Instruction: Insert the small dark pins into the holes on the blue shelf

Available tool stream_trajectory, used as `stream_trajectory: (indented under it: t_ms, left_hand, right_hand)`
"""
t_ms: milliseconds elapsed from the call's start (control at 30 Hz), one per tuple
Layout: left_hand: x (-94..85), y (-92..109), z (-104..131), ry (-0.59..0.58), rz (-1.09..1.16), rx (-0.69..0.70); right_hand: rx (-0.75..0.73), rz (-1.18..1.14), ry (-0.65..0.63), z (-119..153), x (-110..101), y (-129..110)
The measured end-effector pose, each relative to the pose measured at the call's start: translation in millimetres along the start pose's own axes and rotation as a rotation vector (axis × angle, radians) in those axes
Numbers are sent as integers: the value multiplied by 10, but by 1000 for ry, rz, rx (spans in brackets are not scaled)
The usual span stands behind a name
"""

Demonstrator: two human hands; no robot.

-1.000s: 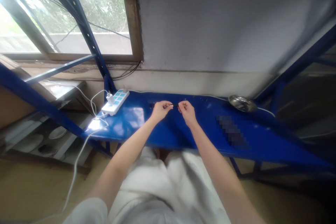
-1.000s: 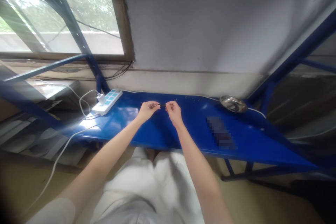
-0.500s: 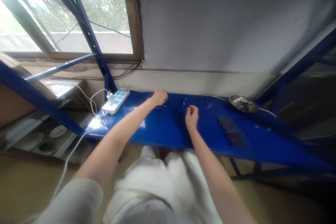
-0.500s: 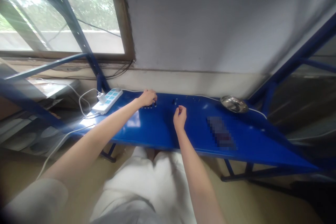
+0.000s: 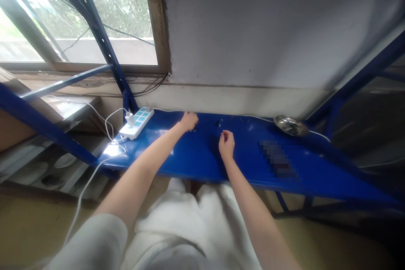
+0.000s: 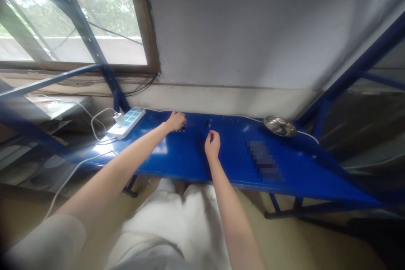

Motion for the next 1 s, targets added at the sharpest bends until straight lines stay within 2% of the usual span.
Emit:
stream_trajectory:
  t_ms: [1000]
  left_hand:
    - [99,18,-74,6,-4,-9]
  right_hand:
    - [47,23,9,22,-34,41]
Point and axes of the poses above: each hand's wrist, its own z-axis away from the middle knuckle, its own x-axis out of the palm, y = z × x, the point moved 9 cm from there along -z, towards the middle knuckle, and after that the axes turned 3 degrees about y, right-handed, at the moved point
